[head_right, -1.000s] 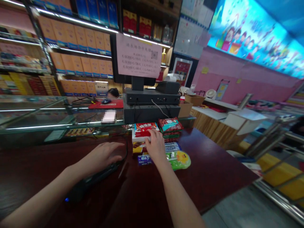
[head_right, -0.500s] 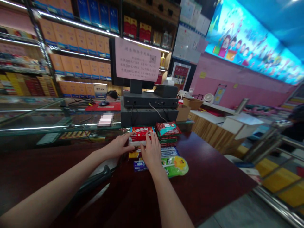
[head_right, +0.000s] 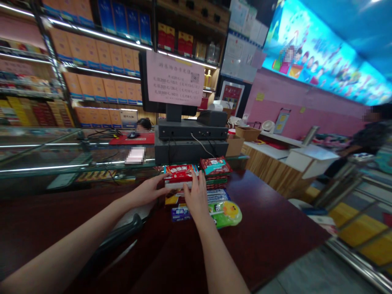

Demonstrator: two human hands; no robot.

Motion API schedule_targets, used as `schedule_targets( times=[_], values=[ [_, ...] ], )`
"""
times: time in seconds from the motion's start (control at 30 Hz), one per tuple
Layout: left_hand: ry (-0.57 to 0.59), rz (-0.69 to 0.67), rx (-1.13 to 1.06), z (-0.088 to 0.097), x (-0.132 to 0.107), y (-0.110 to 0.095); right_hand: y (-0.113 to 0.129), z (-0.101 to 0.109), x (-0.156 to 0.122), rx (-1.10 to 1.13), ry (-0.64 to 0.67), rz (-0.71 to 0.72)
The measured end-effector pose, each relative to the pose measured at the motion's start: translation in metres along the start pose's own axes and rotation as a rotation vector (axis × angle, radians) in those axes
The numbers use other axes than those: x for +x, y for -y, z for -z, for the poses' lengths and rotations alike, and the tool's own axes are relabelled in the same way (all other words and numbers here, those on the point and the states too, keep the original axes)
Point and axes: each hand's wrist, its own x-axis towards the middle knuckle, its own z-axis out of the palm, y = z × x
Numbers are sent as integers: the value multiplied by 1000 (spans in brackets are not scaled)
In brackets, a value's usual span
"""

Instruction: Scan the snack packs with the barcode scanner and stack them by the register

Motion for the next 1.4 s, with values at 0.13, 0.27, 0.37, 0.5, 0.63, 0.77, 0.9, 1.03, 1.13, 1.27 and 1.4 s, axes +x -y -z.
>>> schedule_targets(
  times=[0.13, 0.27, 0.37, 0.5, 0.63, 0.77, 0.9, 1.03, 1.13, 1.27, 1.4],
  values=[
    [6, 9, 5, 1, -2, 6, -7, -4, 0, 9, 17, 3],
    [-20, -52, -63, 0, -4, 11, -10, -4, 0, -3, 42, 43],
    [-56, -70, -152, -1, -5, 12, -10, -4, -1, 23, 9, 53],
    [-95, -51, -182, -1, -6, 14, -7, -3, -2, 48, -19, 40],
    [-104, -54, -181, -1, -5, 18, -6, -1, -2, 57, -11, 37],
    [-123, -57, -165, 3, -9, 17, -3, 0, -2, 79, -11, 45],
    [-129, -15, -139, 13, -18, 17, 5, -1, -4, 104, -24, 65],
    [-135, 12, -151, 24, -32, 22, 16, -5, -9, 147, -40, 69],
    [-155, 21, -123, 33, -45, 26, 25, -8, -13, 182, -28, 59],
    [-185, 31, -72, 45, -65, 29, 42, -11, -17, 223, 12, 54],
    [-206, 39, -65, 57, -85, 33, 60, -16, -20, 258, 55, 74]
  ],
)
